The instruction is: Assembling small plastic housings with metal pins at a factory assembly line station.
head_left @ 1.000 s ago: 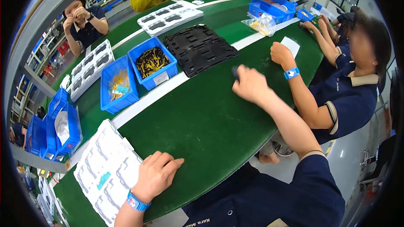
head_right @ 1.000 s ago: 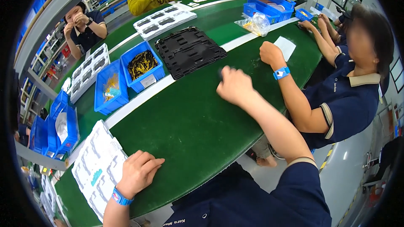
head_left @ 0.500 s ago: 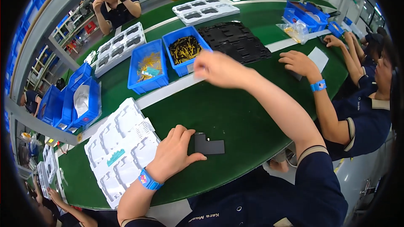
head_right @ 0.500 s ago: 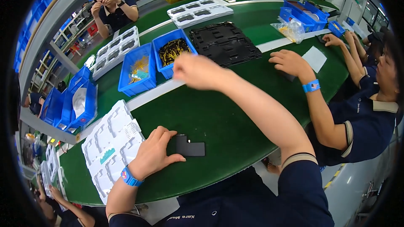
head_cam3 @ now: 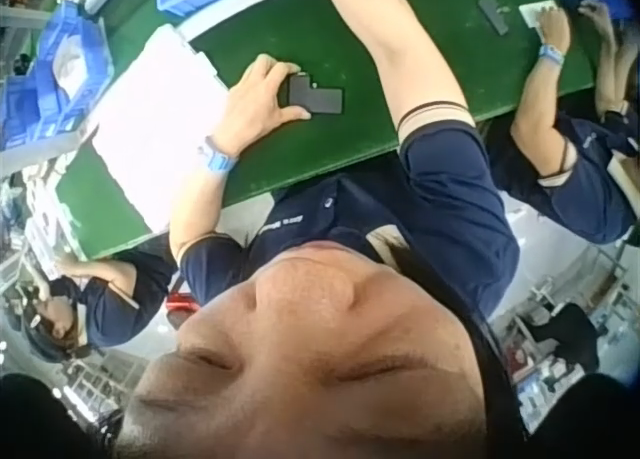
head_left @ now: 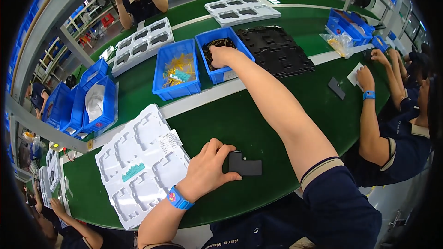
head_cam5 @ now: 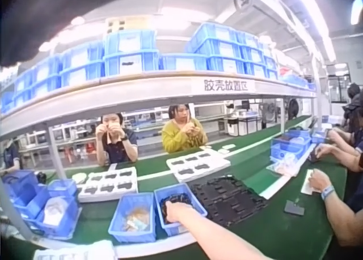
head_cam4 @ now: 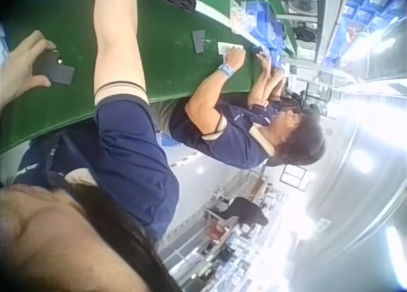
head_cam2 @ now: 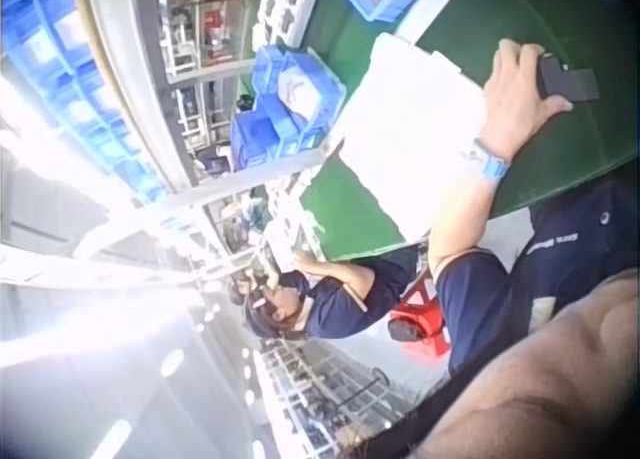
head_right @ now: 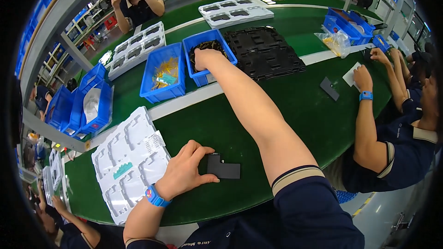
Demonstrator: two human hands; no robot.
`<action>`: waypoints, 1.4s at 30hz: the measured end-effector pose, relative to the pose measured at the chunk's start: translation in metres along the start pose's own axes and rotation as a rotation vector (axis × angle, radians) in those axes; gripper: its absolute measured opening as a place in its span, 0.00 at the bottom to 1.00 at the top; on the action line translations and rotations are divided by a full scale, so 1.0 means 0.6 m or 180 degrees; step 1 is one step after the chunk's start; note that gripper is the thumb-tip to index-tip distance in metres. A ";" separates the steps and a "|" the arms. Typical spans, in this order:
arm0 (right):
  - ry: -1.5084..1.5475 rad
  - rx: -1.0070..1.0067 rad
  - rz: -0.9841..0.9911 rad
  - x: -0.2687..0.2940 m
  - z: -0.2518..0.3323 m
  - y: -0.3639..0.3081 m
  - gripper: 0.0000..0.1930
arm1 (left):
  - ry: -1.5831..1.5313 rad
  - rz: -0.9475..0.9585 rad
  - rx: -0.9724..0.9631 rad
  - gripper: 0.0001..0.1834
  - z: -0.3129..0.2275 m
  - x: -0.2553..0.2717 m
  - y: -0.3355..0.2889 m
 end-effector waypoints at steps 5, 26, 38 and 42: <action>0.0080 0.0170 -0.0469 0.023 -0.031 0.019 0.13 | 0.0007 -0.0083 -0.0078 0.35 -0.003 0.002 -0.003; 0.1866 0.1767 -0.0170 0.003 -0.058 -0.336 0.07 | -0.0572 -0.0026 0.0440 0.35 0.012 -0.006 0.003; 0.0928 0.0804 0.0406 0.008 -0.054 -0.354 0.10 | -0.2914 -0.0254 0.1345 0.21 0.055 -0.031 -0.007; 0.1316 0.1271 -0.0730 0.036 -0.037 -0.371 0.08 | -0.3293 -0.0437 0.1469 0.10 0.066 -0.026 -0.006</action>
Point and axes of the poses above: each hand's wrist, its own y-axis towards the middle knuckle, its own x-axis out of the back of the hand, z = x × y, the point moved 7 cm from there along y, towards the middle knuckle, and after that the axes turned 7 degrees about -z, right-handed, at the moved point
